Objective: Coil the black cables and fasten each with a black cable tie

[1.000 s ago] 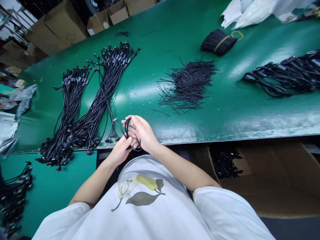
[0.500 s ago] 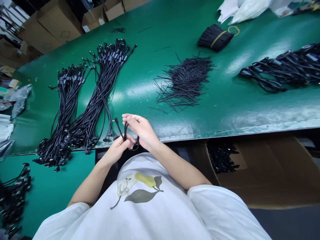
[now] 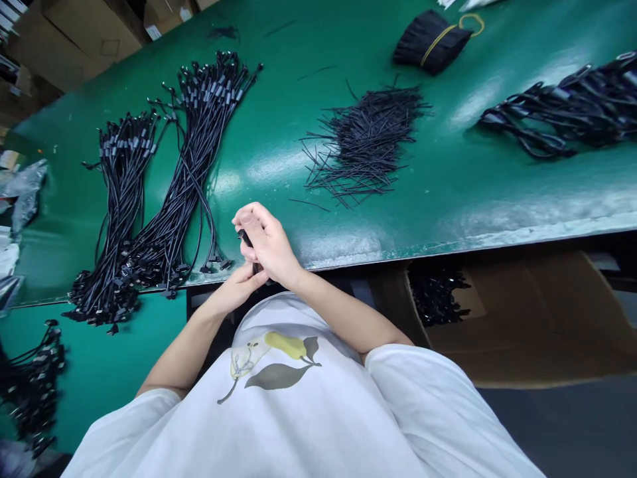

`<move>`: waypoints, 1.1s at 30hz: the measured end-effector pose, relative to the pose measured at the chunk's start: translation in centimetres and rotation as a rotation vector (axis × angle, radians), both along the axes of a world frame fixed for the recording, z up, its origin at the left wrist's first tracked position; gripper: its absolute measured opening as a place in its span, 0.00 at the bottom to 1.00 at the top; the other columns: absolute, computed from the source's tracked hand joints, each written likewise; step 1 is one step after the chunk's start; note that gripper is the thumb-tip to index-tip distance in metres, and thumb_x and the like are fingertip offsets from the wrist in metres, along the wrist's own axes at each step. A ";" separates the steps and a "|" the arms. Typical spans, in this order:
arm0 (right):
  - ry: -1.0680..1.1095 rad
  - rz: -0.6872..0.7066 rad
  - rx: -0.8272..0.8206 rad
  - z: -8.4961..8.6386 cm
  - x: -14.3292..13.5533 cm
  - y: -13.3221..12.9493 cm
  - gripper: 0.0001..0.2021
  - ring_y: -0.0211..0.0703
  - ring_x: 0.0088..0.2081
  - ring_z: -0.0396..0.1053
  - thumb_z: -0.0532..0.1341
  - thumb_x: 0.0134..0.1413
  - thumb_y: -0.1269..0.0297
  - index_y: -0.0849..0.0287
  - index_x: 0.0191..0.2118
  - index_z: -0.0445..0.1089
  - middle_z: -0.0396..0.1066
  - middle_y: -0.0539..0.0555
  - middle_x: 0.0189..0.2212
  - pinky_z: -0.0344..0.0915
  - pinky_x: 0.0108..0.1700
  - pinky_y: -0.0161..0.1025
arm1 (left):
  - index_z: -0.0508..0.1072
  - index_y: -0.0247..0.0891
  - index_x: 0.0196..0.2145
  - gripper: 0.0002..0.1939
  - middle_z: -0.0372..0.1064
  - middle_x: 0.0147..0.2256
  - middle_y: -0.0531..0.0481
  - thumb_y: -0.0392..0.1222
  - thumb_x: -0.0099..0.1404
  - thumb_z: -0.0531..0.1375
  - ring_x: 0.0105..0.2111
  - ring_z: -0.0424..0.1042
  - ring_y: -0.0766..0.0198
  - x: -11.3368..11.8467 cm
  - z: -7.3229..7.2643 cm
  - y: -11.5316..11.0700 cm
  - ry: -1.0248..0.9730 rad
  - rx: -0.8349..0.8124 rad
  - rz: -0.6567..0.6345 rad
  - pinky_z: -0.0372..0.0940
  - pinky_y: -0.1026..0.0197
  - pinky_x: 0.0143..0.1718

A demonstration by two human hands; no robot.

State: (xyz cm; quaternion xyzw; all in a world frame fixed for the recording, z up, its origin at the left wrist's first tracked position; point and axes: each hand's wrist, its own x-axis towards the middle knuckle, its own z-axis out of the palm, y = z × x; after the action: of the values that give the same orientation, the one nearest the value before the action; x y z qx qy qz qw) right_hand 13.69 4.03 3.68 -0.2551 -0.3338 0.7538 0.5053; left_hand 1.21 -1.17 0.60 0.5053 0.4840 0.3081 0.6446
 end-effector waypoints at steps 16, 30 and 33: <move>0.070 0.270 -0.124 0.3 2.0 1.8 0.27 0.23 0.12 0.43 0.59 0.50 0.36 0.59 0.29 0.60 0.48 0.39 0.15 0.42 0.13 0.24 | 0.69 0.34 0.28 0.21 0.56 0.22 0.54 0.57 0.57 0.65 0.23 0.58 0.69 3.2 2.1 -1.0 -0.537 -0.487 0.141 0.57 0.64 0.25; 0.268 0.477 -0.217 -0.7 2.7 2.8 0.25 0.19 0.13 0.35 0.58 0.54 0.40 0.60 0.27 0.57 0.51 0.40 0.20 0.37 0.11 0.20 | 0.70 0.34 0.32 0.16 0.65 0.25 0.52 0.52 0.59 0.64 0.24 0.67 0.67 3.1 1.9 -1.0 -0.568 -0.574 0.081 0.64 0.62 0.30; 0.305 0.510 -0.171 -0.9 2.9 2.9 0.25 0.19 0.13 0.34 0.59 0.54 0.40 0.60 0.27 0.56 0.51 0.40 0.20 0.35 0.10 0.21 | 0.71 0.34 0.37 0.21 0.58 0.22 0.56 0.55 0.57 0.66 0.21 0.61 0.70 3.3 2.2 -1.1 -0.609 -0.566 0.035 0.63 0.63 0.28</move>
State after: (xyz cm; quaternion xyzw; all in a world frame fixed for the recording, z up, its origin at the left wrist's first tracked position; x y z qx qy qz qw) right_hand 16.63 6.90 2.78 -0.0887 -0.2428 0.9113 0.3206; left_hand 4.49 -2.28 2.82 0.1853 0.3452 0.3092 0.8666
